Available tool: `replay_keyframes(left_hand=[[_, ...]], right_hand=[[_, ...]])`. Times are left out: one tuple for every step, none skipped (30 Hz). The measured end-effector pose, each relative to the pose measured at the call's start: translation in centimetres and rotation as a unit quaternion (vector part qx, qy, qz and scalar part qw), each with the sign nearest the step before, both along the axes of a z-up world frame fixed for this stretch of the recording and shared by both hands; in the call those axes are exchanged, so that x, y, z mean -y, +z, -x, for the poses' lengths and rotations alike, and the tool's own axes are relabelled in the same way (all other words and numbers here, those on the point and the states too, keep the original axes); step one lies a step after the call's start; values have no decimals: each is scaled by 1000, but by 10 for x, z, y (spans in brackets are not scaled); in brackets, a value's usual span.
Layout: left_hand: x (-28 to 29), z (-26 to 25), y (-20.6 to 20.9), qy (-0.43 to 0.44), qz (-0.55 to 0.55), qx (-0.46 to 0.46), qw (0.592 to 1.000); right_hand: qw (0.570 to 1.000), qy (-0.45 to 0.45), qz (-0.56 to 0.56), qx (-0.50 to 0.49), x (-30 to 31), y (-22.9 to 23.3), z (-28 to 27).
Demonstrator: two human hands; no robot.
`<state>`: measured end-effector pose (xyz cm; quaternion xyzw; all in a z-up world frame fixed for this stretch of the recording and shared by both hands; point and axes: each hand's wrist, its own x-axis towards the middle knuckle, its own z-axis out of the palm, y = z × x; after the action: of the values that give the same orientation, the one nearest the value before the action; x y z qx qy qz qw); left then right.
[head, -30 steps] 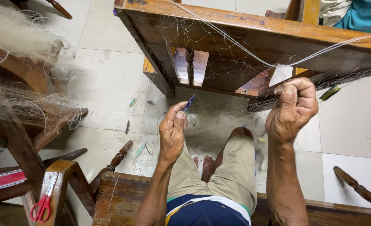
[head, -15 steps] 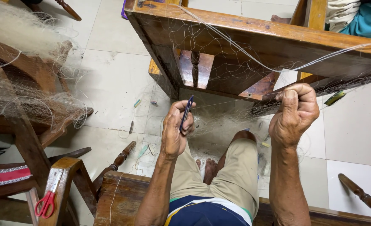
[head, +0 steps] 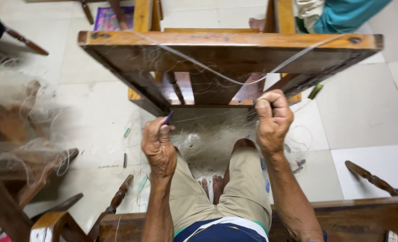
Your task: Weaving and repairing a fishing net using a netting needle and scissors
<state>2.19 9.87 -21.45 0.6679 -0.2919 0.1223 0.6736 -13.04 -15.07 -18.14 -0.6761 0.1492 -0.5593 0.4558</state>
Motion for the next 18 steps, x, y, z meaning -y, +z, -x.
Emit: replay_keyframes(left_hand=[[-3, -4, 3, 34, -59, 39, 997], [-7, -8, 6, 69, -116, 79, 988], [-5, -4, 8, 63, -116, 80, 988], [-3, -1, 11, 38, -89, 1, 995], [-3, 3, 13, 13, -64, -79, 995], [-4, 4, 10, 10, -65, -79, 995], [-5, 5, 7, -13, -13, -118, 993], [-6, 6, 4, -36, 40, -156, 986], [-5, 6, 6, -38, 39, -157, 986], [-4, 7, 8, -81, 111, -151, 979], [-3, 7, 11, -123, 182, -144, 965], [6, 10, 27, -124, 182, -144, 965], [13, 13, 43, -47, 202, -65, 976], [21, 17, 60, 32, 220, 15, 975], [25, 20, 68, 30, 219, 16, 975], [29, 23, 76, 64, 235, 51, 969], [33, 25, 85, 98, 250, 86, 959], [38, 32, 92, 95, 250, 88, 960]], right_hand=[[1000, 7, -3, -3, 0, -1, 1], [1000, 14, -7, -7, -1, -2, 1], [1000, 9, -8, -6, -1, -2, 3], [1000, 11, -8, -15, -1, -3, 4], [1000, 14, -10, -24, -3, -3, 5], [1000, 10, -12, -23, -2, -6, 5], [999, 14, -9, -29, 0, -7, 5], [999, 18, -7, -34, 1, -9, 5], [999, 16, -7, -35, 2, -10, 5], [999, 16, -1, -41, 2, -10, 5], [999, 16, 5, -46, 2, -11, 5], [999, 15, 4, -47, 0, -9, 6], [999, 17, 8, -51, -2, -7, 7], [998, 18, 11, -55, -5, -6, 8], [998, 17, 10, -55, -6, -5, 9], [998, 21, 10, -58, -7, -4, 9], [998, 25, 10, -61, -8, -3, 9], [998, 24, 9, -59, -10, -1, 7]])
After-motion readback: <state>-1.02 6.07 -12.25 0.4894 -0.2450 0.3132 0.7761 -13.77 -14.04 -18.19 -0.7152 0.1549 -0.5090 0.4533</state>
